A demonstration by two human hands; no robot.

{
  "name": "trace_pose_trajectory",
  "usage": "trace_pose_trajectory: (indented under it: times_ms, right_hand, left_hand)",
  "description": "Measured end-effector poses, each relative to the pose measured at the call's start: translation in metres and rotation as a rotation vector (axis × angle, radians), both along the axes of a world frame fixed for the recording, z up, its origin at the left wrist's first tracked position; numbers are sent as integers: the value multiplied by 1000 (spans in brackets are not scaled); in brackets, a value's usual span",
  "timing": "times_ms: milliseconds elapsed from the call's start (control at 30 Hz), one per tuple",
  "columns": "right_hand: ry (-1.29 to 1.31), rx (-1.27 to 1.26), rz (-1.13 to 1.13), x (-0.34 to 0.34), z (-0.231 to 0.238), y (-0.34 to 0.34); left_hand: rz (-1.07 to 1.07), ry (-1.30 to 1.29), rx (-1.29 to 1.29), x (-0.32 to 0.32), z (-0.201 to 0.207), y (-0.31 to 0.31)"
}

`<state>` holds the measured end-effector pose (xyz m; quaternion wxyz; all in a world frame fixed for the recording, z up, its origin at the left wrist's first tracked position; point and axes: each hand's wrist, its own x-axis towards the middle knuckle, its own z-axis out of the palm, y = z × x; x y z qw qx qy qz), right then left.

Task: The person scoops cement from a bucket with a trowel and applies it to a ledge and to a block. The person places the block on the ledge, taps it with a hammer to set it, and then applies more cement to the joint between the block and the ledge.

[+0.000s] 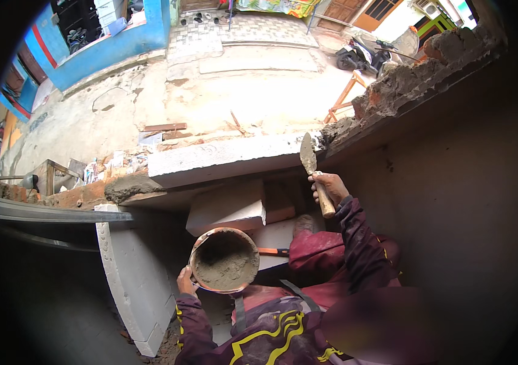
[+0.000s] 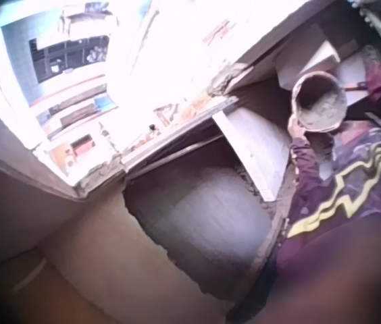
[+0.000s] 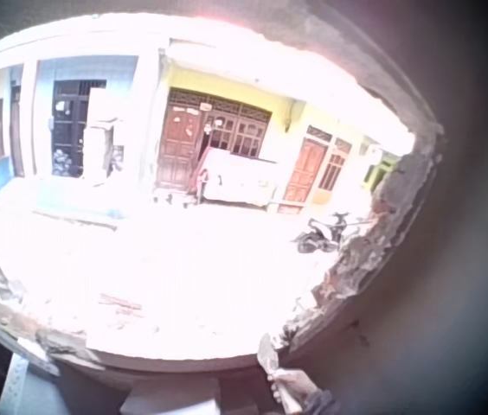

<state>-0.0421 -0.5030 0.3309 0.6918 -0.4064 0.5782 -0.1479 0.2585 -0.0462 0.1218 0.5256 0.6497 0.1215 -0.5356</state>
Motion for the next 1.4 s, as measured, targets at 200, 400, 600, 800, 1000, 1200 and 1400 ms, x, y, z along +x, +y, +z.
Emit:
trace_pose_trajectory:
  times_ms: [200, 400, 600, 800, 1000, 1200, 1400]
  right_hand:
    - [115, 78, 63, -26, -2, -35]
    - [83, 13, -82, -33, -20, -43]
    - [158, -202, -117, -29, -36, -18]
    - [-69, -179, -277, -15, -33, -12]
    - [206, -481, -265, 3, -35, 2]
    - [654, -707, 116, 15, 16, 17]
    - [-211, -379, 432, 55, 92, 48]
  left_hand:
    - [0, 44, -52, 2, -9, 2]
    - [-3, 42, -55, 2, -9, 1]
    - [-12, 7, -35, 1, 0, -1]
    - [-17, 4, -95, 1, -8, 0]
    - [85, 4, -80, -2, -5, -1]
    - [75, -20, -124, -3, -7, -2]
    - [16, 14, -55, 0, -7, 1]
